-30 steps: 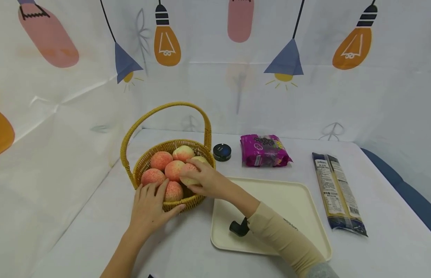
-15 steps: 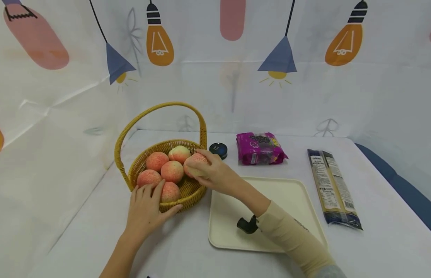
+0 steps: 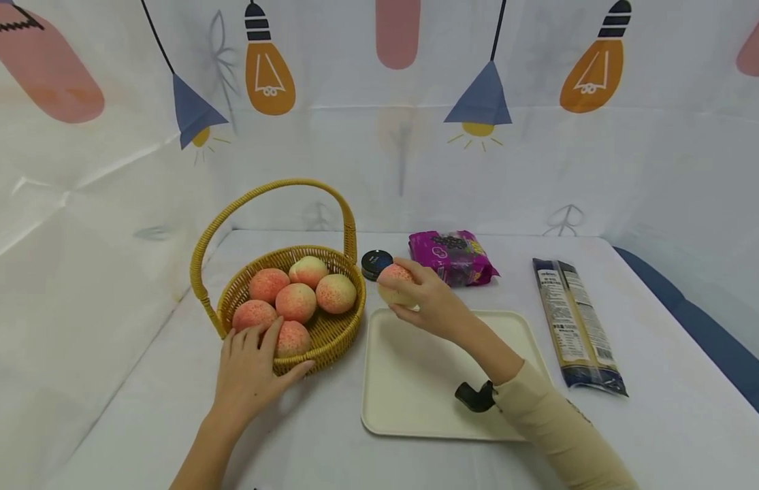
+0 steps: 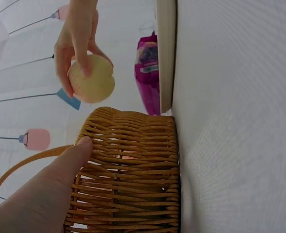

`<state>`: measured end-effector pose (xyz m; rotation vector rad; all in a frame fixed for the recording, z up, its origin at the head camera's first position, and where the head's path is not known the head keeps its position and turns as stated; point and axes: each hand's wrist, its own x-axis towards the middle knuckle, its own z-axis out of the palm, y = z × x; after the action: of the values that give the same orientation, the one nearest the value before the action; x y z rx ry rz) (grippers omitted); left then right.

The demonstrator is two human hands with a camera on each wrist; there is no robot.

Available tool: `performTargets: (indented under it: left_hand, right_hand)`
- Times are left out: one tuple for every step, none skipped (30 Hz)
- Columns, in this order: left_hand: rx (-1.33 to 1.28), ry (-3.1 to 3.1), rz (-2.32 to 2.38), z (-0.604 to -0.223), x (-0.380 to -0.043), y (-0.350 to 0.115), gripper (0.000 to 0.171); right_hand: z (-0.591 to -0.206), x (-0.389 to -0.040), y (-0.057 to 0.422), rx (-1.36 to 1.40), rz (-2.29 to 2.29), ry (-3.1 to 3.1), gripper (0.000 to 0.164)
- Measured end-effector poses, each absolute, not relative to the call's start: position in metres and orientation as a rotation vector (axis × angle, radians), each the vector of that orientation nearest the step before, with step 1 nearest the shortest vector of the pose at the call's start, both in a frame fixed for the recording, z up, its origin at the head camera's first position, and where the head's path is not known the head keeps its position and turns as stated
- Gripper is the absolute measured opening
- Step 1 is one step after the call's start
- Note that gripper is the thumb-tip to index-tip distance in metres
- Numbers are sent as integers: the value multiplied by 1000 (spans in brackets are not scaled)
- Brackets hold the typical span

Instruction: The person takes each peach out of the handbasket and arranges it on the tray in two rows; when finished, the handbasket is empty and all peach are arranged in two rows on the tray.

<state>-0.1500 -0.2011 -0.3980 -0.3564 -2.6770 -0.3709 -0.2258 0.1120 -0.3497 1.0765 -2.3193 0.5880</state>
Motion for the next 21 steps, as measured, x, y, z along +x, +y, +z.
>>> performTargets:
  left_hand:
    - [-356, -2677, -372, -398, -150, -201, 87]
    - [-356, -2674, -372, -398, -150, -201, 87]
    - [-356, -2672, -371, -398, -150, -201, 88]
    - [-355, -2670, -370, -399, -150, -202, 88]
    - [-353, -2671, -371, -399, -150, -202, 88]
    - [-351, -2671, -373, -399, -150, -202, 88]
    - [-349, -2672, -374, -399, -150, -202, 88]
    - [-348, -2673, -372, -399, -150, -202, 89]
    - [-347, -2675, -370, -399, -150, -202, 89]
    - [-347, -2676, -370, -399, -150, -202, 89]
    - [-348, -2675, -370, -399, -151, -201, 89]
    - [-349, -2674, -368, -399, -151, -201, 89]
    - [-350, -2674, -366, -399, -151, -201, 89]
    - [-350, -2676, -365, -399, -151, -201, 89]
    - [-350, -2678, -366, -400, -151, -201, 89]
    - [-349, -2680, -368, -400, -151, -201, 89]
    - [-347, -2684, -369, -400, -151, -201, 89]
    - [-346, -2687, -369, -400, -151, -201, 89]
    - [-345, -2689, -370, -400, -151, -201, 89]
    - [-345, -2690, -370, -400, -151, -201, 90]
    - [-344, -2691, -370, -400, -151, -201, 90]
  right_hand:
    - [-350, -225, 117, 1063, 586, -2327, 45]
    - [-352, -225, 123, 1046, 588, -2337, 45]
    - [-353, -224, 128, 1026, 590, -2345, 45]
    - [-354, -223, 133, 1006, 595, -2365, 46]
    - [-355, -223, 139, 987, 596, -2386, 46]
    - [-357, -222, 144, 967, 592, -2410, 46]
    - [-358, -221, 150, 950, 585, -2430, 46]
    - [-360, -219, 155, 935, 583, -2447, 46]
    - [-361, -218, 160, 927, 571, -2458, 46]
    - [-362, -216, 165, 925, 563, -2470, 45]
    - [-364, -215, 171, 924, 549, -2469, 45]
    - [-366, -214, 176, 922, 538, -2467, 45]
    - [-367, -213, 181, 918, 533, -2466, 45]
    - [-369, -212, 187, 910, 526, -2470, 44]
    - [-371, -210, 192, 897, 522, -2476, 44]
    - [-373, -209, 197, 882, 523, -2486, 44]
    - [-374, -208, 202, 862, 523, -2494, 43]
    - [-375, -207, 207, 844, 521, -2502, 43]
    - [-376, -205, 211, 827, 522, -2510, 43]
    - [-378, -205, 215, 816, 522, -2514, 43]
    - [-379, -204, 219, 806, 523, -2517, 43]
